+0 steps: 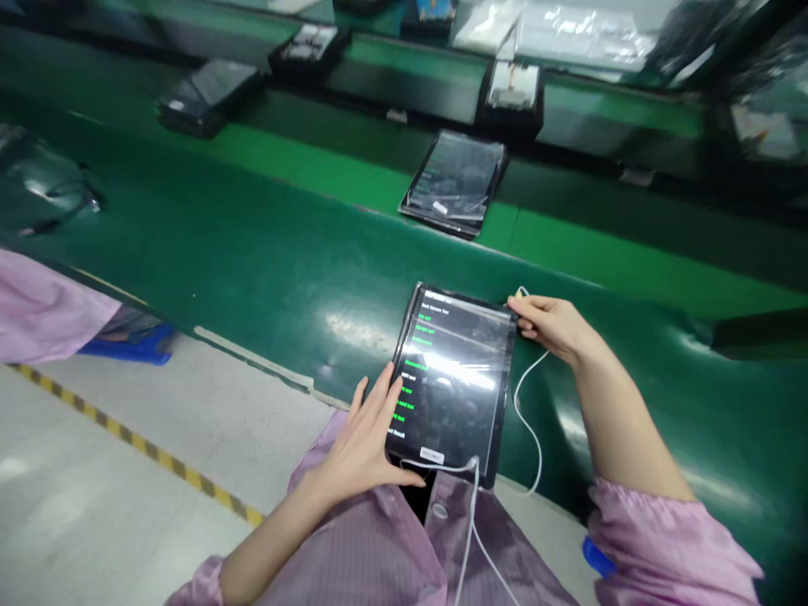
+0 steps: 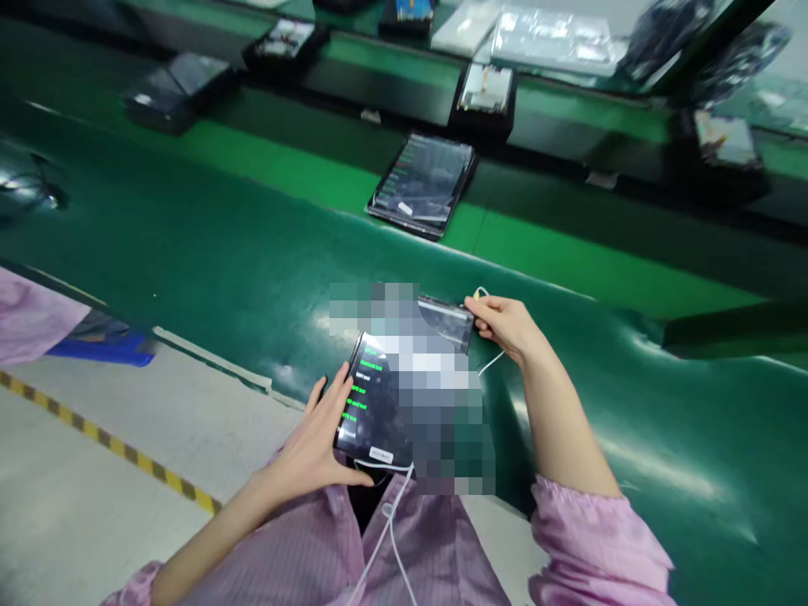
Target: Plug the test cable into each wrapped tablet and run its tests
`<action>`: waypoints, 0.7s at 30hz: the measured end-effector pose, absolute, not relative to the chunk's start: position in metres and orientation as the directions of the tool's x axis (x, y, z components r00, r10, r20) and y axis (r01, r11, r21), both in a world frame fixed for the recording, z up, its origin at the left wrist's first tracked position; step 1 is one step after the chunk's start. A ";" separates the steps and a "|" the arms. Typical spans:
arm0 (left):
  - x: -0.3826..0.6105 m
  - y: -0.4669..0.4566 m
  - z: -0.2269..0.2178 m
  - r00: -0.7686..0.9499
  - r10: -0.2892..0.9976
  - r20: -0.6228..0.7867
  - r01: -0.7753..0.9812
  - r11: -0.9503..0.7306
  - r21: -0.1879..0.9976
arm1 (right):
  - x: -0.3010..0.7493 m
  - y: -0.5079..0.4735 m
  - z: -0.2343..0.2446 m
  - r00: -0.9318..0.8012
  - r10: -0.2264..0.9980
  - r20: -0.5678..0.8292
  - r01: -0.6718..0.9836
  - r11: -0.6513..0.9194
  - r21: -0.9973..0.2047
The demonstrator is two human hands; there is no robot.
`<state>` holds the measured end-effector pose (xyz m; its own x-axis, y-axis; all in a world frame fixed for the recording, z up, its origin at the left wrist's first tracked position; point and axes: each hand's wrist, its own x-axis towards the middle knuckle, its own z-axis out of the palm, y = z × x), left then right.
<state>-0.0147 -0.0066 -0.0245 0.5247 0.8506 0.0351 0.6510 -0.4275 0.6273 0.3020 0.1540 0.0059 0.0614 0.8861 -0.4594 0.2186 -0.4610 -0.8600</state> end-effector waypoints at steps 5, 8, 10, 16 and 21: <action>-0.014 -0.010 -0.041 0.500 0.864 0.059 0.710 -0.448 0.543 | 0.306 0.165 0.021 -0.029 0.900 -0.435 0.329 -0.402 -0.854; -0.016 -0.010 -0.043 0.511 0.855 0.084 0.721 -0.480 0.500 | 0.305 0.162 0.019 -0.051 0.911 -0.410 0.359 -0.366 -0.858; -0.017 -0.011 -0.045 0.516 0.850 0.109 0.725 -0.501 0.473 | 0.305 0.159 0.012 -0.038 0.920 -0.389 0.379 -0.347 -0.858; -0.018 -0.012 -0.048 0.507 0.851 0.135 0.743 -0.511 0.432 | 0.310 0.161 -0.001 -0.046 0.922 -0.384 0.403 -0.335 -0.852; -0.019 -0.011 -0.048 0.515 0.841 0.167 0.740 -0.535 0.409 | 0.318 0.163 0.010 -0.188 0.892 -0.410 0.324 -0.337 -0.884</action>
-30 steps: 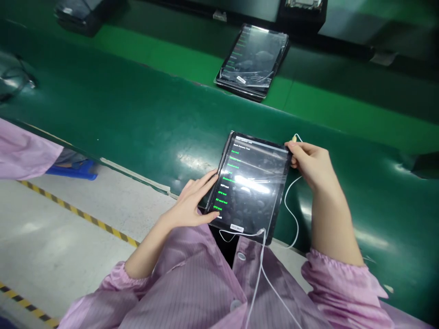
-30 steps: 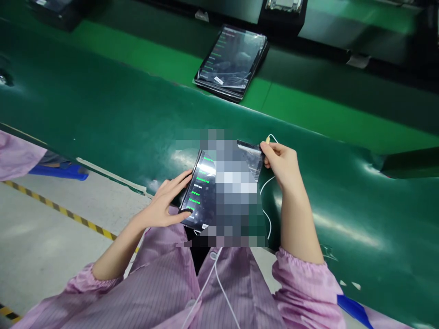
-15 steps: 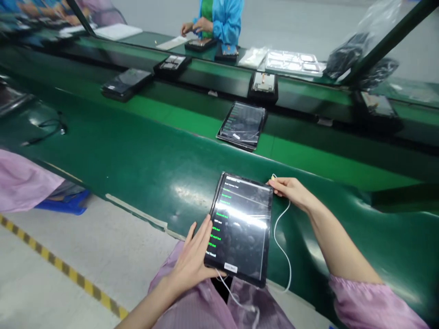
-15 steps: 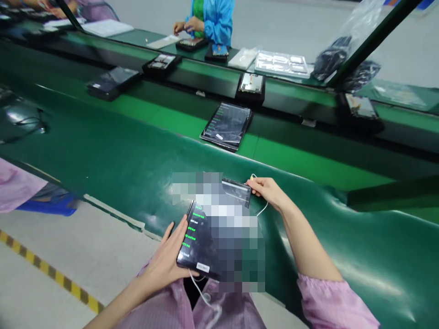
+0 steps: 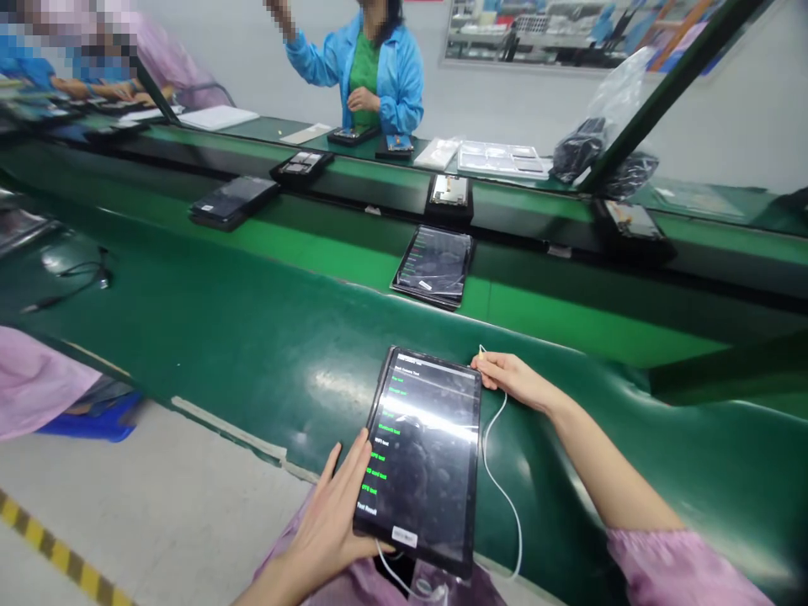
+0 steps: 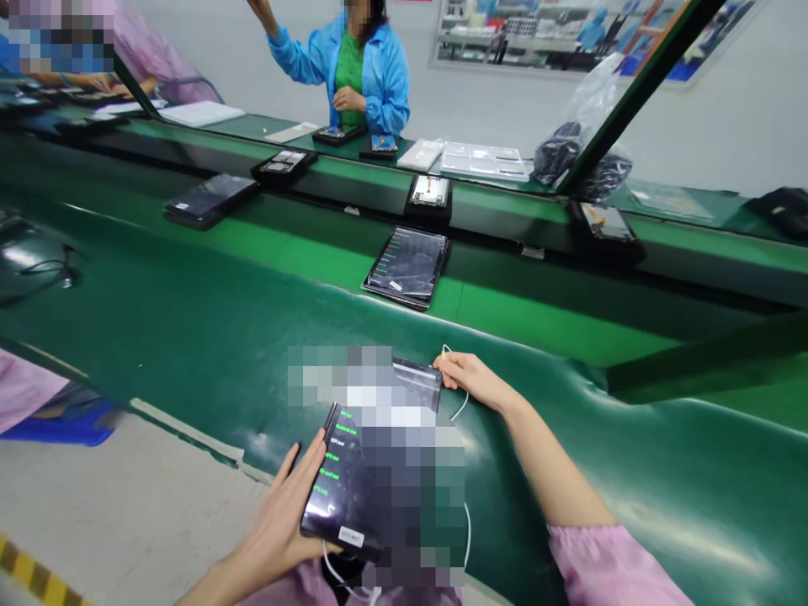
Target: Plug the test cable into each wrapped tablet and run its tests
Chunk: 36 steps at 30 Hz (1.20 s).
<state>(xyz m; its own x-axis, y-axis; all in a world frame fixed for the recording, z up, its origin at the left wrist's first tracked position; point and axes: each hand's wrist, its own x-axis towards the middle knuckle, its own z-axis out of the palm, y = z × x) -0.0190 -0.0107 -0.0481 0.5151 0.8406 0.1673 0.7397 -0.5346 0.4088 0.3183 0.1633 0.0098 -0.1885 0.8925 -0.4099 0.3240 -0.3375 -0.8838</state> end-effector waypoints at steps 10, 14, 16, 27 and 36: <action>-0.017 -0.012 -0.051 0.486 0.848 0.210 0.736 -0.527 0.426 | 0.306 0.165 -0.009 0.099 0.941 -0.323 0.254 -0.337 -0.906; -0.016 -0.014 -0.057 0.484 0.849 0.211 0.730 -0.525 0.438 | 0.306 0.133 -0.002 0.211 0.930 -0.302 0.143 -0.335 -0.931; -0.014 -0.016 -0.063 0.460 0.864 0.205 0.723 -0.499 0.478 | 0.304 0.094 -0.008 0.278 0.887 -0.368 -0.036 -0.374 -0.927; -0.042 0.035 -0.043 0.293 0.947 0.130 0.689 -0.303 0.658 | 0.222 0.109 -0.002 0.107 0.972 -0.211 0.188 -0.228 -0.955; -0.053 0.190 -0.014 0.304 0.949 0.087 0.632 -0.269 0.727 | 0.240 0.230 0.005 0.385 0.918 -0.094 -0.055 -0.078 -0.995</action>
